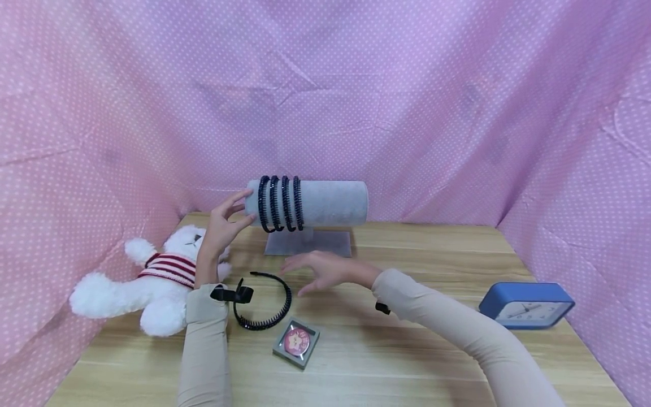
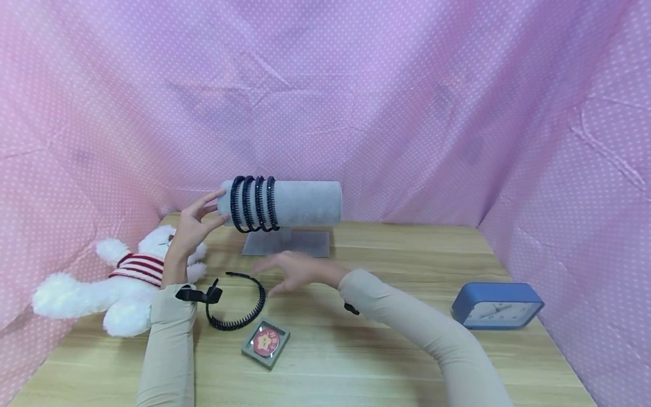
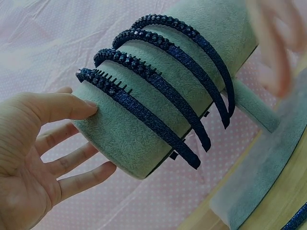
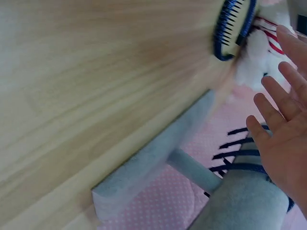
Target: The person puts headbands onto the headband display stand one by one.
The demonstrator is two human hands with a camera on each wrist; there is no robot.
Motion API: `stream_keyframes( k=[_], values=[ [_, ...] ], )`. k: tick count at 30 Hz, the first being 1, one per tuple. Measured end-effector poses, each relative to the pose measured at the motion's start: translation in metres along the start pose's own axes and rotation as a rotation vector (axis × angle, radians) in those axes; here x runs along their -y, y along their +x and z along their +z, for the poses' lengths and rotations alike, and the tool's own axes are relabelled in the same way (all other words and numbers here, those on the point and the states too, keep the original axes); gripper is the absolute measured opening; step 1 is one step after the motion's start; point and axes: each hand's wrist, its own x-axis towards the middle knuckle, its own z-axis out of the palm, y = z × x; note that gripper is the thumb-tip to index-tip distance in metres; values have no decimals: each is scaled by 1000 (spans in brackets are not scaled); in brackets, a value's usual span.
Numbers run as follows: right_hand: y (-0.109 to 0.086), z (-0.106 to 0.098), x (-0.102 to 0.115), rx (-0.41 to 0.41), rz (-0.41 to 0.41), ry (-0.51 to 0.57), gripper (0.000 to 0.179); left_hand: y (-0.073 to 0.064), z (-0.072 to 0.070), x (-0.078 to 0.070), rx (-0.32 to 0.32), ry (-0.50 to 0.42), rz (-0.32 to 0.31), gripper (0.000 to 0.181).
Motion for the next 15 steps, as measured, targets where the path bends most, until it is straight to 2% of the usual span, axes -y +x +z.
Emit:
stream_keyframes(
  k=[10, 15],
  values=[
    [8, 16, -6, 117, -55, 67, 51, 0, 1, -3, -4, 5, -15, 56],
    [11, 21, -5, 140, -79, 32, 52, 0, 0, -3, -4, 7, -25, 56]
  ],
)
